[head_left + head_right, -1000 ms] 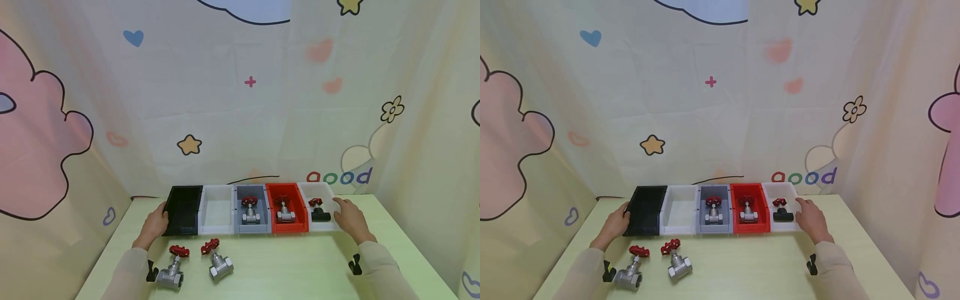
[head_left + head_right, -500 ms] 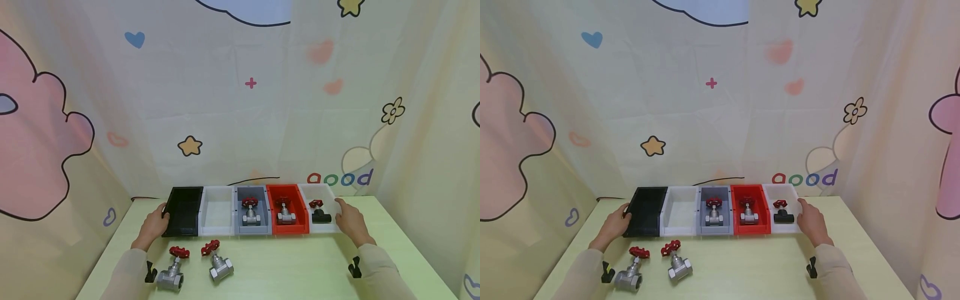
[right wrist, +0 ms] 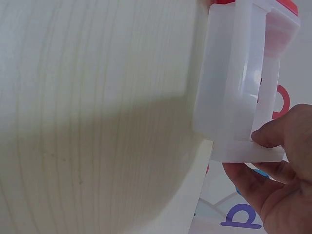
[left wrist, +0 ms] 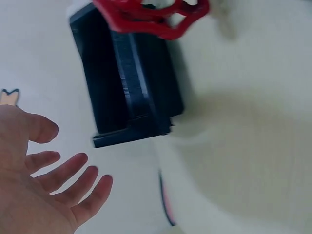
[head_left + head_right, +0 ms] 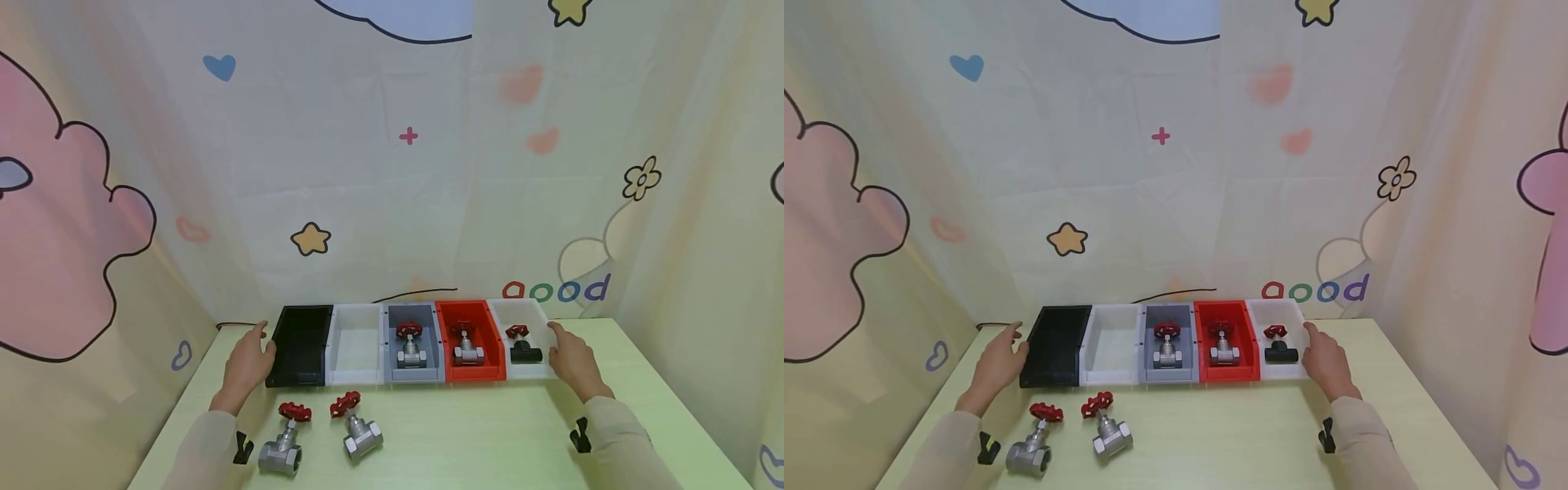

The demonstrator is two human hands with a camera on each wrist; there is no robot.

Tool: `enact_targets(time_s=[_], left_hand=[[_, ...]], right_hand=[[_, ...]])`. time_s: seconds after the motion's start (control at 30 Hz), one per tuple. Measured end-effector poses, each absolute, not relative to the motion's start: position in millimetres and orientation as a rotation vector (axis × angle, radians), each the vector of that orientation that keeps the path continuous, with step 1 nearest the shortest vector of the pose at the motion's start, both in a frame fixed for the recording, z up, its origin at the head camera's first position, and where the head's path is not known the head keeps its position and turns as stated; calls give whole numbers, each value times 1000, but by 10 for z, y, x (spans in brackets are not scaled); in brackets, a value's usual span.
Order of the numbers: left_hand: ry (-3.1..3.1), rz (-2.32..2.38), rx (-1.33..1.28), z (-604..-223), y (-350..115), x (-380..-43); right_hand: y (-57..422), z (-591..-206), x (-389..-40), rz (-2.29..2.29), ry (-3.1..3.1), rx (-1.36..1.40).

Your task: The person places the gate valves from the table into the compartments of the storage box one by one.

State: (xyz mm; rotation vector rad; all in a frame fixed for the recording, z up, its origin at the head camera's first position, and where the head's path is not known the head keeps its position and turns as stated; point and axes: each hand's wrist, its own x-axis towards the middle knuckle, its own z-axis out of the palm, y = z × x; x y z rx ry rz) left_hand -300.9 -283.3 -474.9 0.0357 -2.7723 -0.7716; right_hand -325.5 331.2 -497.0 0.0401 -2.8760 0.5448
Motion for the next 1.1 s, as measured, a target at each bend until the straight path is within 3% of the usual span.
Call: enact_targets(time_s=[1.1], left_hand=[[-2679,-493,-332,-4166,-2393,-2144]], right_hand=[[3303,-4982,-3256,516,-2884,48]])
